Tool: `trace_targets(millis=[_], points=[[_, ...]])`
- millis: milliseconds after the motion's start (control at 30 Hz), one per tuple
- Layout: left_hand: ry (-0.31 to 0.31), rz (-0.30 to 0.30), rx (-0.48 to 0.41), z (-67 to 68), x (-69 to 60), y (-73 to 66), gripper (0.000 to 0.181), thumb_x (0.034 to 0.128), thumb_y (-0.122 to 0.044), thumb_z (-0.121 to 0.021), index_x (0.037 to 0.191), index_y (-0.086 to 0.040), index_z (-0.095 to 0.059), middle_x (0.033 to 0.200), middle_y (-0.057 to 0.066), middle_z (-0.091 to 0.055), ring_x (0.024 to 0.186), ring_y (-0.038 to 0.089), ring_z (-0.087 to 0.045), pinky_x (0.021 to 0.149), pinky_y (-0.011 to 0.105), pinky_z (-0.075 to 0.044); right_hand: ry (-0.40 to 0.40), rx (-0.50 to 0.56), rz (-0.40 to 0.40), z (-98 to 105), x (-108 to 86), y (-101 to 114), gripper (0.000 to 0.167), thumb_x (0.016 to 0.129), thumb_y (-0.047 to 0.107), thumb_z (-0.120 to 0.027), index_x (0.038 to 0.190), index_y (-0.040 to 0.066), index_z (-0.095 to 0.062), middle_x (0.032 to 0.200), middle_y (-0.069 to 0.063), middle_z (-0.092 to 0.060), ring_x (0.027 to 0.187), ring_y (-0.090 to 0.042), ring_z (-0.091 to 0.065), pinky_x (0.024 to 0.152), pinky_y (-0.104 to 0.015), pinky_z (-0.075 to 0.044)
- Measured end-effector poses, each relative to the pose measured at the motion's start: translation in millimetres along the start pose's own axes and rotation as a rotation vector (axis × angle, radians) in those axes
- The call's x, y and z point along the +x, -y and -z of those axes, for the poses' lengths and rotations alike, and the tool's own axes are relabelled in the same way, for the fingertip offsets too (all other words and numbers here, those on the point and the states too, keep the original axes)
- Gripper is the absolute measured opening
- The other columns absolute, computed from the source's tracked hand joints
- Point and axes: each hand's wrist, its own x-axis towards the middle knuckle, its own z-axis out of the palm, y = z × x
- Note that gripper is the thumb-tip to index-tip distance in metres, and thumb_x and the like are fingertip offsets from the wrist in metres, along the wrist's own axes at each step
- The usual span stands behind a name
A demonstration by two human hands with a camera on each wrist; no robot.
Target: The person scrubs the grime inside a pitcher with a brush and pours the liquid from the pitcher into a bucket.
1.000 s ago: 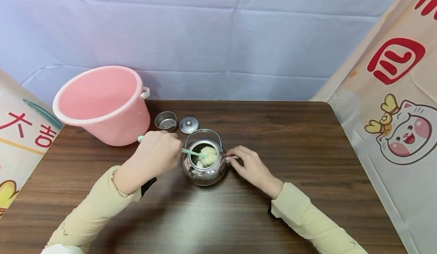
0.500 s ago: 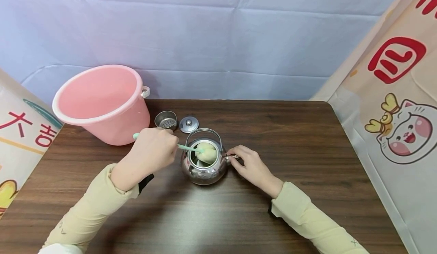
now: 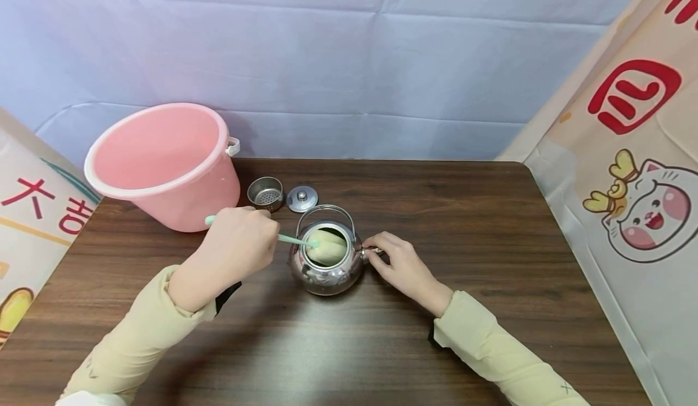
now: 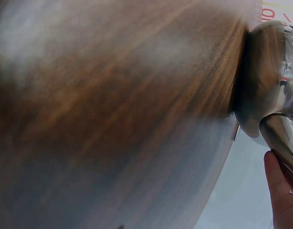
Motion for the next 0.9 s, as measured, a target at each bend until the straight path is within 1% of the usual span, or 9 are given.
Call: trace_targets(millis=[100, 267, 433, 500, 733, 900], points=[[0.016, -0.003, 0.0, 1.8, -0.8, -0.1, 0.018, 0.0594, -0.004, -0.061, 0.046, -0.013, -0.053, 0.047, 0.0, -0.048, 0.043, 0.019, -0.048, 0.033, 0.038, -0.033, 0.0, 0.001, -0.001, 0.2, 0.1, 0.2, 0.015, 0.081, 0.003, -0.064, 0.093, 0.013, -0.065, 0.091, 0.006, -0.063, 0.084, -0.008, -0.059, 0.069, -0.024, -0.048], [0.014, -0.01, 0.001, 3.9, -2.2, -0.4, 0.02, 0.0587, -0.002, -0.06, 0.045, -0.014, -0.051, 0.045, 0.0, -0.047, 0.042, 0.019, -0.047, 0.033, 0.037, -0.033, -0.005, 0.003, 0.01, -0.1, 0.7, 0.5, 0.016, 0.081, 0.002, -0.064, 0.093, 0.013, -0.065, 0.092, 0.006, -0.063, 0.084, -0.009, -0.059, 0.071, -0.023, -0.047], [0.022, -0.014, 0.002, 6.3, -3.4, -1.2, 0.021, 0.0603, -0.002, -0.06, 0.046, -0.014, -0.051, 0.046, 0.0, -0.047, 0.042, 0.019, -0.047, 0.034, 0.037, -0.033, -0.004, 0.003, 0.011, 0.0, 0.6, 0.2, 0.016, 0.081, 0.002, -0.064, 0.093, 0.013, -0.065, 0.092, 0.006, -0.063, 0.084, -0.009, -0.059, 0.071, -0.022, -0.047], [0.021, -0.016, 0.005, 6.9, -3.8, -1.4, 0.021, 0.0607, -0.002, -0.06, 0.046, -0.014, -0.052, 0.046, 0.0, -0.048, 0.042, 0.019, -0.048, 0.034, 0.037, -0.033, -0.002, 0.002, 0.006, 0.1, 0.3, -0.1, 0.016, 0.081, 0.003, -0.064, 0.093, 0.013, -0.065, 0.092, 0.006, -0.063, 0.084, -0.008, -0.059, 0.071, -0.022, -0.047], [0.012, -0.03, 0.022, 6.8, -4.3, -1.8, 0.023, 0.0576, -0.001, -0.059, 0.044, -0.015, -0.047, 0.044, -0.001, -0.046, 0.042, 0.019, -0.047, 0.034, 0.037, -0.034, 0.008, 0.005, -0.002, -0.1, 0.1, 0.1, 0.015, 0.081, 0.003, -0.064, 0.093, 0.013, -0.065, 0.091, 0.006, -0.063, 0.083, -0.007, -0.059, 0.073, -0.019, -0.046], [0.012, -0.032, 0.018, 7.3, -4.8, -2.7, 0.022, 0.0583, 0.0, -0.059, 0.044, -0.014, -0.049, 0.044, 0.0, -0.047, 0.042, 0.02, -0.048, 0.035, 0.038, -0.036, 0.008, 0.007, -0.003, 0.1, 0.0, 0.3, 0.015, 0.081, 0.003, -0.064, 0.092, 0.013, -0.065, 0.091, 0.006, -0.063, 0.083, -0.007, -0.059, 0.072, -0.021, -0.047]])
